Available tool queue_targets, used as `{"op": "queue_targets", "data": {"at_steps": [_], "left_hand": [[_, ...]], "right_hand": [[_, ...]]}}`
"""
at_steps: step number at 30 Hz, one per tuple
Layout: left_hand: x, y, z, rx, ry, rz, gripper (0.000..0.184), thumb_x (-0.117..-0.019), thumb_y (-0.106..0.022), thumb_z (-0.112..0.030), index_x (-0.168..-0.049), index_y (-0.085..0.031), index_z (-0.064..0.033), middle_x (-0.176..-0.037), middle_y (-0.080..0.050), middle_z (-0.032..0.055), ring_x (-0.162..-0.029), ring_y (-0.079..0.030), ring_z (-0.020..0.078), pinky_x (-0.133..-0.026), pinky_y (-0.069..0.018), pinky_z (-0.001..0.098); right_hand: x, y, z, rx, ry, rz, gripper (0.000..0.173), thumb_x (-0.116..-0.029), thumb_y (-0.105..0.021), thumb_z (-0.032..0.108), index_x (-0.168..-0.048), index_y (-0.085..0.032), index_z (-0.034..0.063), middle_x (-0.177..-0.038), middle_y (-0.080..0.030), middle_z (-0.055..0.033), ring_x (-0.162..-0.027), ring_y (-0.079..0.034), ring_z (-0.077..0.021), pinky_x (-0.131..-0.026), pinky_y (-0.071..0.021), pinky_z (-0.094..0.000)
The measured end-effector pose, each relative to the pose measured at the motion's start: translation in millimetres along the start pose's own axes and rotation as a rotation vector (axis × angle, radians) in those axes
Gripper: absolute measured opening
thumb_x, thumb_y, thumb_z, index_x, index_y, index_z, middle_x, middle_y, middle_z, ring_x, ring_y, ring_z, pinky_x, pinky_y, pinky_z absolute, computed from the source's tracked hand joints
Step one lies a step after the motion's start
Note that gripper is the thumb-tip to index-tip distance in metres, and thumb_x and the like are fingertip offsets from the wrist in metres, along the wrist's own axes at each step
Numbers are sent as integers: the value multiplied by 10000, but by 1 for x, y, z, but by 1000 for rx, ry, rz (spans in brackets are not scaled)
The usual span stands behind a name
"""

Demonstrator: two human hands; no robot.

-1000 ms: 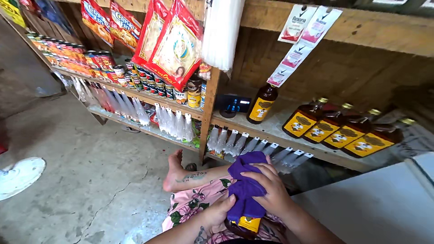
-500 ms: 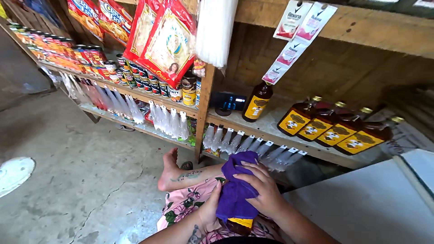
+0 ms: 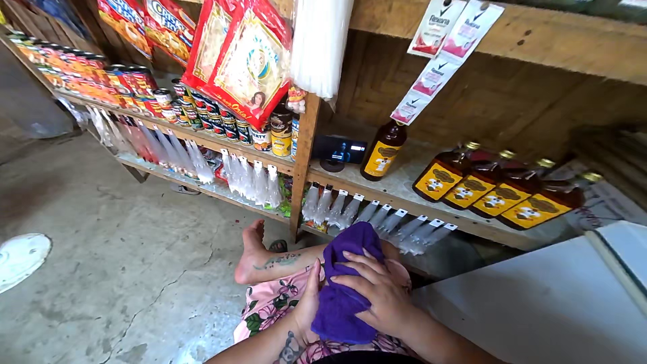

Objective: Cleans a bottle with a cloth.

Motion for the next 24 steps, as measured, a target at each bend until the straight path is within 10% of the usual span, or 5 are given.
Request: {"op": "queue_targets", "data": {"at_steps": [10,15,24], "left_hand": [[-2,-4,-10,-70,-226,13,604,-1066,-181,-566,-1229,-613,-176,-1134,-713,-32,-1109,-659,56,-950,-547,280],[-1,1,2,-66,-8,85,901,-783,-437,-912,-1282,-635,-188,-1158,-733,18,-1103,-689,142,-942,-572,366],[-3,1,5,-31,22,164,969,-734,-579,-872,-1411,-533,-181,-1229,-708,35,-1153,-676,180,-972,-565,395]], "right_hand": [[2,-10,-3,24,151,36,360,-941,-578,437,-1257,-672,290,-1307,-682,-16,-1367,-532,-210,-1208,-314,-481],[-4,5,-18,82,76,-47,399,-922,-584,478,-1265,-667,293,-1353,-663,-11,-1371,-532,-232,-1190,-330,-527],[12,11,-52,-87,21,-106,397,-1003,-539,400,-1356,-603,229,-1462,-583,-79,-1461,-429,-236,-1205,-353,-393]]}}
Point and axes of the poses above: each hand's wrist, its own x-axis away from the middle knuckle, its own y-axis out of the back of the hand, z = x × y, the point moved 3 cm from there along -x, towards the middle knuckle
